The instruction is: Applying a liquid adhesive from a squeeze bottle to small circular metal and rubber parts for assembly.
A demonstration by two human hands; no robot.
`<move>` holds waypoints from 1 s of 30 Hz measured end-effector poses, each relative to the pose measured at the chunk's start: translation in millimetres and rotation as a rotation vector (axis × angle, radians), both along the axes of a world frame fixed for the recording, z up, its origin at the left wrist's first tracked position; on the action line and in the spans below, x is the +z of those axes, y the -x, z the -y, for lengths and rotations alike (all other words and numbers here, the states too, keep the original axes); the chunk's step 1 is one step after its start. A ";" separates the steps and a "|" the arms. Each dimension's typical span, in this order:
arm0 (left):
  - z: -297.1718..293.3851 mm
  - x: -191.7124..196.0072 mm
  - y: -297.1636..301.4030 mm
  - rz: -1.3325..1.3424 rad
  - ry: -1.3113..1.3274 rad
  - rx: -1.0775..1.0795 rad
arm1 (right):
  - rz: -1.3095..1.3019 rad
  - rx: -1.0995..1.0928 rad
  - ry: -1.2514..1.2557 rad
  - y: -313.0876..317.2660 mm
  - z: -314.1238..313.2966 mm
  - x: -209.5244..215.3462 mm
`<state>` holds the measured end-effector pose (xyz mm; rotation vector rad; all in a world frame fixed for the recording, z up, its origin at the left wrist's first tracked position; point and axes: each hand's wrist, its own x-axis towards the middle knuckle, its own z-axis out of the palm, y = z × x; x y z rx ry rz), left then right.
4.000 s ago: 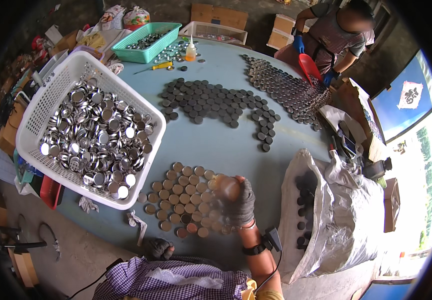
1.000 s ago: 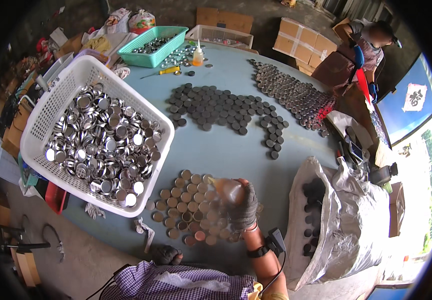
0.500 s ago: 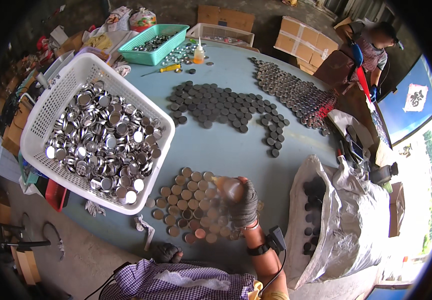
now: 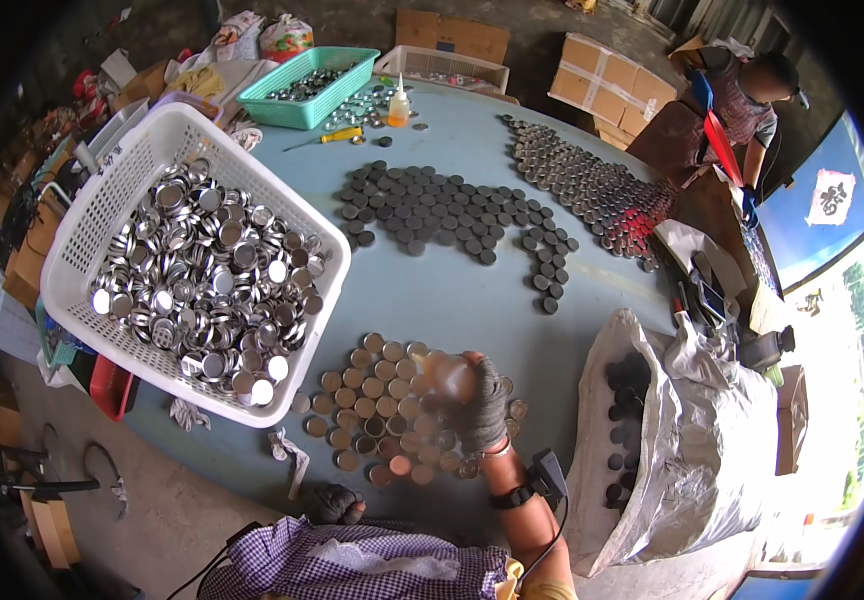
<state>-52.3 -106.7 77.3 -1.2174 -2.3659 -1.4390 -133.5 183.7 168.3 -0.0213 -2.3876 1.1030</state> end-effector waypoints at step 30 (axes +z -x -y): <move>4.0 -0.9 -3.6 0.040 0.099 0.032 | 0.039 -0.036 -0.006 1.0 -1.4 -1.5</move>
